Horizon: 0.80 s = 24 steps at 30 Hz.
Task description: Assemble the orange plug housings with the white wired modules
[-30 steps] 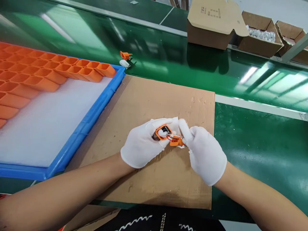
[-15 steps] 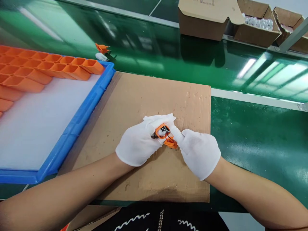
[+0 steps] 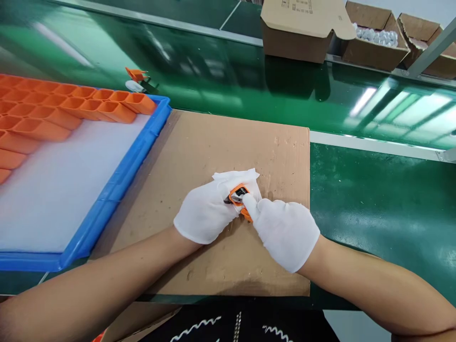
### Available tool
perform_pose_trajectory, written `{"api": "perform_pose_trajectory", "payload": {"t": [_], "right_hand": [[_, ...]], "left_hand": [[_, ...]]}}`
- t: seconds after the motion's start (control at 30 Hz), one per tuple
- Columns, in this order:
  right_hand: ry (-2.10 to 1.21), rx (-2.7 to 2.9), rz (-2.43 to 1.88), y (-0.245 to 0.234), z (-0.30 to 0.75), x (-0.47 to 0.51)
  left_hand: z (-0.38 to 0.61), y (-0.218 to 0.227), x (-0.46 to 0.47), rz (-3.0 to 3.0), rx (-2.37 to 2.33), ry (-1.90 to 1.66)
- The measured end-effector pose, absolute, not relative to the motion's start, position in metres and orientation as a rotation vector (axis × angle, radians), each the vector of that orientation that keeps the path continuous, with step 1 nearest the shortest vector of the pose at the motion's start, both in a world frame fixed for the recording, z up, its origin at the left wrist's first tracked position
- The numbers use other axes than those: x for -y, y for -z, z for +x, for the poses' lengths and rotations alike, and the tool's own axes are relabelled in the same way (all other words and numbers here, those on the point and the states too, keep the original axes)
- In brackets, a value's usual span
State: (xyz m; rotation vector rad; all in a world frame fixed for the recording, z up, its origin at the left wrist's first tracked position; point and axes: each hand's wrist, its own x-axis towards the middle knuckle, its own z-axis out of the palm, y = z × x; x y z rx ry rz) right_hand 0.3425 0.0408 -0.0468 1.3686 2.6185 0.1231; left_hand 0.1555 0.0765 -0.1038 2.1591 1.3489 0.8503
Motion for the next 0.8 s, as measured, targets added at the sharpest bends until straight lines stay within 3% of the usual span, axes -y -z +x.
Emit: {"api": "perform_pose_trajectory", "payload": {"t": [0.4,0.8], "right_hand": [[-0.168,-2.610,1.424,0.048,0.354,-0.042],[0.022,-2.553,1.329,0.037,0.353,-0.046]], "left_hand": [[0.159,0.096,-0.079,2.142,-1.339,-0.902],[0.161,0.093,-0.080,2.164,-1.281,-0.866]]}}
